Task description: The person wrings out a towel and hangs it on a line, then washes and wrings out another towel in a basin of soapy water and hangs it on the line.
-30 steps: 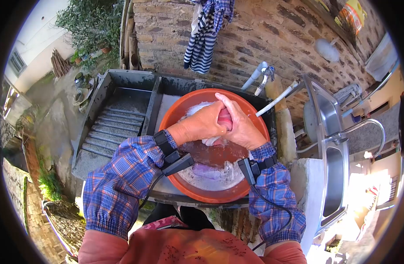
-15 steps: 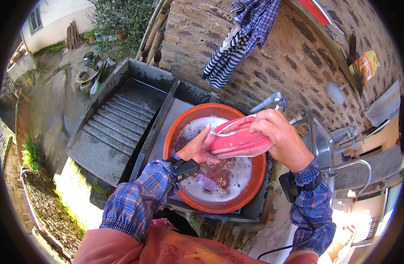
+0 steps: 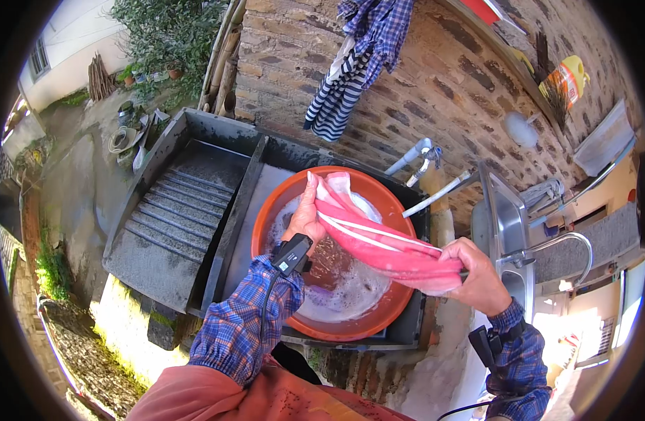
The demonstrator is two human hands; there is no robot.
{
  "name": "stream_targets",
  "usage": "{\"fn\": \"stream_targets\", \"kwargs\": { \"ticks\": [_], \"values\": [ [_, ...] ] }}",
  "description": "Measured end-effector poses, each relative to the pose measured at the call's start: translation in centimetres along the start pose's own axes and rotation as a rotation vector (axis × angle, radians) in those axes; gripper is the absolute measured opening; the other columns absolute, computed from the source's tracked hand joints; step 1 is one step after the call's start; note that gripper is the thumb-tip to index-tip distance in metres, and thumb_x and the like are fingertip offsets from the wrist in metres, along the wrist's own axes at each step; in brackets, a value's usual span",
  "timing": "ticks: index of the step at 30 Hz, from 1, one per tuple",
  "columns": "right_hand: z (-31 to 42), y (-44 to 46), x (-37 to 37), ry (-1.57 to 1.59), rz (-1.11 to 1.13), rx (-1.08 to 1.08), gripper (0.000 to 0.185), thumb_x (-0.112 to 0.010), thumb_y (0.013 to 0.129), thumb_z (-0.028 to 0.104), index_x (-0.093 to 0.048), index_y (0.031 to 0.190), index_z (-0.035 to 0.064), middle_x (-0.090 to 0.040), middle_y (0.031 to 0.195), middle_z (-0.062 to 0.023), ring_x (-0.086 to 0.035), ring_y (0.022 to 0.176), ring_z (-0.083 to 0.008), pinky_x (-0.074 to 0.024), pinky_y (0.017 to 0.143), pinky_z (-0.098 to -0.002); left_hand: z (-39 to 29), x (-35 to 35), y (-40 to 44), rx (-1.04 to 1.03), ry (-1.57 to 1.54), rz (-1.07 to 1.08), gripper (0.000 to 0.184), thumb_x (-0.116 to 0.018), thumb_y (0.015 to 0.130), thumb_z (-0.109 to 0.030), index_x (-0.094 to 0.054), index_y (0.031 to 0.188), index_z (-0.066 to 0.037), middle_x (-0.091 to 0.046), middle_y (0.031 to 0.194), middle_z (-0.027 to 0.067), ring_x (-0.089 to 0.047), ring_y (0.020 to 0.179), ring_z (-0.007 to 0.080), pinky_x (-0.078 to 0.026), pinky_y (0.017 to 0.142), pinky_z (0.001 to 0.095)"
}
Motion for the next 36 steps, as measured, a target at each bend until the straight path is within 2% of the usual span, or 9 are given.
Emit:
{"fn": "stream_targets", "kwargs": {
  "ticks": [3,6,14,16,22,24,25,31,36],
  "values": [
    [-9.4,-2.7,-6.5,1.332,-0.243,-0.621,0.033,-0.07,0.089,0.013,-0.049,0.115,0.012,-0.061,0.11,-0.0068,-0.065,0.094,-0.0202,-0.0566,0.077,-0.0314,-0.9,-2.3,-1.1,-0.015,0.066,-0.025,0.051,-0.064,0.087,-0.058,-0.061,0.113,-0.014,-0.064,0.112,0.0047,-0.06,0.107,0.0258,-0.046,0.101,0.0502],
    [-10.2,-2.2,-9.3,1.585,-0.4,-0.865,0.027,-0.062,0.096,0.026,-0.049,0.116,0.012,-0.062,0.108,-0.0063,-0.067,0.094,-0.0218,-0.0585,0.07,-0.0339,-0.7,-5.9,-2.9,0.143,0.104,0.13,0.063,-0.055,0.086,-0.069,-0.061,0.115,-0.013,-0.064,0.116,0.0089,-0.058,0.11,0.0303,-0.043,0.103,0.0539],
    [-14.7,2.1,-17.1,1.565,-0.33,-0.89,0.031,-0.053,0.097,0.046,-0.059,0.105,0.0164,-0.066,0.09,-0.0015,-0.064,0.072,-0.0155,-0.0496,0.051,-0.0292,-1.1,-7.8,-8.0,0.259,0.447,0.033,0.056,-0.06,0.088,-0.062,-0.06,0.096,-0.007,-0.065,0.098,0.0136,-0.063,0.103,0.0327,-0.048,0.097,0.051],
    [-14.8,3.6,-17.5,1.552,-0.312,-0.874,0.028,-0.053,0.098,0.042,-0.06,0.103,0.0158,-0.066,0.088,-0.0015,-0.066,0.074,-0.0161,-0.0521,0.054,-0.0323,-0.7,-7.6,-8.6,0.225,0.674,0.068,0.035,-0.062,0.095,-0.041,-0.058,0.084,-0.008,-0.063,0.078,0.0072,-0.067,0.081,0.0229,-0.056,0.078,0.0377],
    [-15.4,7.2,-19.8,1.559,-0.352,-0.878,0.021,-0.058,0.093,0.023,-0.06,0.104,0.0059,-0.064,0.088,-0.0076,-0.066,0.072,-0.0222,-0.0568,0.06,-0.0414,2.2,-7.0,-12.3,0.393,1.534,0.183,0.025,-0.062,0.092,-0.026,-0.063,0.077,-0.006,-0.065,0.072,0.0065,-0.063,0.072,0.019,-0.053,0.074,0.0332],
    [-16.5,7.9,-22.1,1.574,-0.362,-0.857,0.019,-0.059,0.091,0.018,-0.059,0.104,0.0038,-0.063,0.089,-0.0082,-0.066,0.077,-0.0227,-0.058,0.067,-0.0457,3.9,-8.5,-12.5,-0.193,2.015,0.799,0.017,-0.066,0.086,-0.022,-0.065,0.081,-0.006,-0.066,0.071,0.0069,-0.061,0.076,0.0201,-0.052,0.076,0.0364],
    [-16.5,8.2,-22.8,1.59,-0.358,-0.825,0.019,-0.058,0.092,0.018,-0.06,0.105,0.0052,-0.064,0.091,-0.0073,-0.067,0.082,-0.0227,-0.0583,0.069,-0.0451,4.4,-7.7,-12.8,-0.113,2.16,0.818,0.015,-0.069,0.081,-0.018,-0.063,0.087,-0.006,-0.065,0.082,0.009,-0.06,0.085,0.0229,-0.049,0.08,0.0381],
    [-13.2,8.7,-20.3,2.149,-0.456,-0.538,0.018,-0.064,0.089,0.008,-0.063,0.107,0.0105,-0.066,0.099,-0.0033,-0.064,0.099,-0.02,-0.0477,0.098,-0.0467,-0.2,-5.7,-12.5,-0.011,1.7,0.495,0.046,-0.069,0.079,-0.008,-0.045,0.119,-0.01,-0.044,0.109,0.0063,-0.049,0.104,0.0163,-0.04,0.097,0.0309],
    [-10.8,9.4,-16.1,2.087,-0.473,-0.552,0.031,-0.064,0.089,0.009,-0.058,0.119,0.0083,-0.067,0.103,-0.0078,-0.063,0.102,-0.0241,-0.0482,0.098,-0.046,-2.9,-4.7,-12.5,-0.077,1.499,0.331,0.074,-0.071,0.078,-0.003,-0.031,0.14,-0.011,-0.038,0.113,0.0034,-0.045,0.107,0.0136,-0.038,0.099,0.0274]
  ]
}}
Point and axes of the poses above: each hand's wrist, its own y-axis towards the middle knuckle, its own x-axis out of the back of the hand, z = x × y, the point moved 8 cm from there along y, towards the middle knuckle
